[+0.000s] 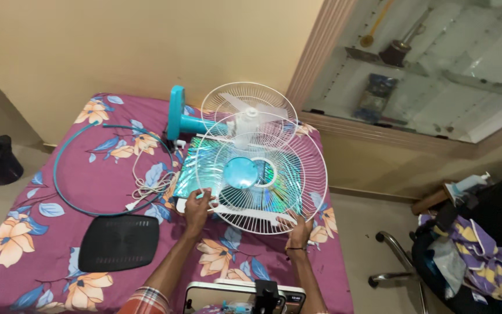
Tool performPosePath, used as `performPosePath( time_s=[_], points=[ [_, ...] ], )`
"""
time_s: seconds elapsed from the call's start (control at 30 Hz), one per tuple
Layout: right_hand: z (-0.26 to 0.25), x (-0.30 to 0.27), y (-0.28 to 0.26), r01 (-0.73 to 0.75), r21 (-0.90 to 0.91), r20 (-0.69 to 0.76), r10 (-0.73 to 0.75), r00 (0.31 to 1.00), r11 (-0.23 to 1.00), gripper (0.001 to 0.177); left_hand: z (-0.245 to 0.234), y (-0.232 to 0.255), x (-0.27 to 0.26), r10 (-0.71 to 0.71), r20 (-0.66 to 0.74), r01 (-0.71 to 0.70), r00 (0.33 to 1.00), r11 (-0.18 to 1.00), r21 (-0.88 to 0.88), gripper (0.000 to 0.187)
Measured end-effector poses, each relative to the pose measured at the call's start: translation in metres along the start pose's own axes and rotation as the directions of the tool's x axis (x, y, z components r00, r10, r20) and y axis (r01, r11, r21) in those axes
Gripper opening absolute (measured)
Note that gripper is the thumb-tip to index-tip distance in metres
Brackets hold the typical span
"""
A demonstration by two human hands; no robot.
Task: The person assembles a table fan by attaching the fan blades to the motor hub, securing the front grille, and tightening the central nut with a screwdriver. The person handles the fan blades, grilles, and a screwdriver on a bed with a floral sheet.
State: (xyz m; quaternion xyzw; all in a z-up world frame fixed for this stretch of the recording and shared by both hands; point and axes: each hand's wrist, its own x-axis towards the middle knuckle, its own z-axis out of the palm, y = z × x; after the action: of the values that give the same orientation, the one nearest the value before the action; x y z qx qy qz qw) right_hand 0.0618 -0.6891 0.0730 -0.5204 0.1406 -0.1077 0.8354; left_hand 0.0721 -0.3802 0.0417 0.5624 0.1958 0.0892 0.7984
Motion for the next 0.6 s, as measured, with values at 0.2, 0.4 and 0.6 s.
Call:
performPosePath(
  time_s=[0.2,0.4,0.6],
  points=[
    [-0.02,-0.009,0.011,0.053,-0.04,0.032,-0.052,0.998,0.998,0.046,-0.011,-0.01,-0.003,0.436,-0.301,-0.333,0.848,0.881,0.337,0.058],
    [-0.003,-0.017,0.025,-0.113,-0.03,0.01,0.114,0.993,0.993,0.044,-0.019,0.029,-0.037,0.627,-0.299,-0.378,0.719,0.714,0.589,0.046],
    [0.02,-0.007,0.053,-0.135,-0.005,0.098,0.134,0.986,0.991,0.05,-0.028,0.057,-0.066,0.773,-0.2,-0.405,0.602,0.512,0.757,0.035]
  ],
)
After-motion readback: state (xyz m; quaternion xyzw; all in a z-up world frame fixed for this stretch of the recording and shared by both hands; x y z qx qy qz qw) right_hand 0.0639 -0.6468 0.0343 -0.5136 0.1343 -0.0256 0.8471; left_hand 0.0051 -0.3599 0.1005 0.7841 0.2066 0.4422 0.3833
